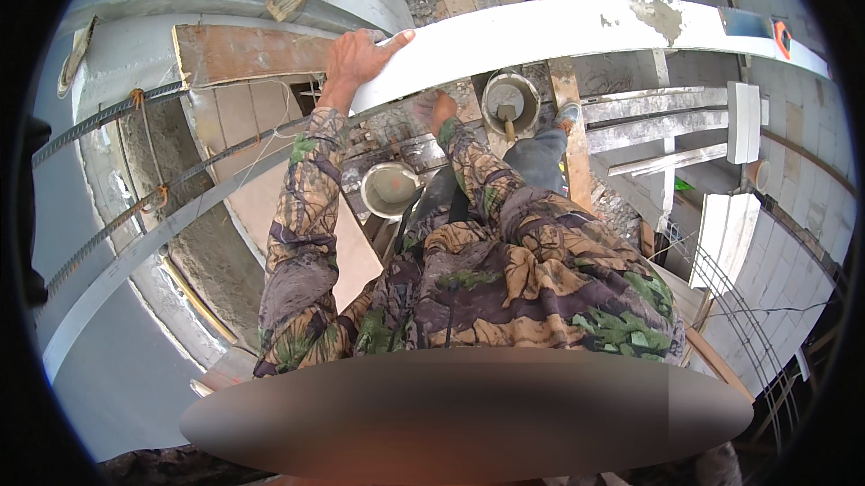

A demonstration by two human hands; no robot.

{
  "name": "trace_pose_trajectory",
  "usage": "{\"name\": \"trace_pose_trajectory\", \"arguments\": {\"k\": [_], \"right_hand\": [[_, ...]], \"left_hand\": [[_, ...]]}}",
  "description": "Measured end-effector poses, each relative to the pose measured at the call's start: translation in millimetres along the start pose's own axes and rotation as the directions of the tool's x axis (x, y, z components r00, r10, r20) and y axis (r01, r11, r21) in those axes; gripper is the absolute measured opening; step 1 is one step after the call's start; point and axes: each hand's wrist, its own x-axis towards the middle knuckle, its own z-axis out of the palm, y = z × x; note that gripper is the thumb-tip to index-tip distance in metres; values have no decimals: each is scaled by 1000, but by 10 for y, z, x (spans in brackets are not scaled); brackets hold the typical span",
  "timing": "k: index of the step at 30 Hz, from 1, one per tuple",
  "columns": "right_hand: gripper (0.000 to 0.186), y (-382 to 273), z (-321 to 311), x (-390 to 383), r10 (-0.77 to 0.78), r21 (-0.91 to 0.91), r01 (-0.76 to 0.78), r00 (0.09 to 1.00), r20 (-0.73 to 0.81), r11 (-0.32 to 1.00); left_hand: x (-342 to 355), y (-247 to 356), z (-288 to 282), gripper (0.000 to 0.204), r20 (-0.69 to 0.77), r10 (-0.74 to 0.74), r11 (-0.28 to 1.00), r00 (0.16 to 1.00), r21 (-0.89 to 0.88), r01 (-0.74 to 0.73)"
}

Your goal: The person fits white foam molding blocks onto a curved concrete beam on a building under construction. They hold each foam piece, cut one with a knife, apply mortar from a bucket onto the pieces by hand, and press them into place along the beam, repeating for several pieces.

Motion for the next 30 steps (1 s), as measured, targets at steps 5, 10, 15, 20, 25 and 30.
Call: {"name": "trace_pose_trajectory", "arguments": {"k": [5, 10, 15, 20, 25, 30], "right_hand": [[57, -385, 66, -669, -190, -930, 95, 981, 27, 355], [38, -1348, 736, -1741, -359, -585, 778, 627, 692, 231], [35, -2383, 1273, -1710, -443, -417, 827, 556, 703, 377], [39, -2603, 1176, -1202, -561, -490, 757, 651, 511, 432], [39, -2523, 1188, -1116, -538, -620, 648, 745, 395, 442], [30, -2508, 723, -1437, -868, -590, 794, 389, 309, 146]], "left_hand": [[69, 19, -6, 102, 100, -44, 996, 994, -77, 52], [180, 69, -18, 94, 106, -43, 996, 993, -73, 51], [201, 160, -97, 85, 119, -38, 999, 992, -20, 40], [187, 237, -170, 84, 134, -59, 998, 989, -25, 63], [190, 150, -140, 84, 96, -48, 999, 994, 1, 48], [223, 31, -38, 87, 21, -63, 998, 998, 15, 62]]}}
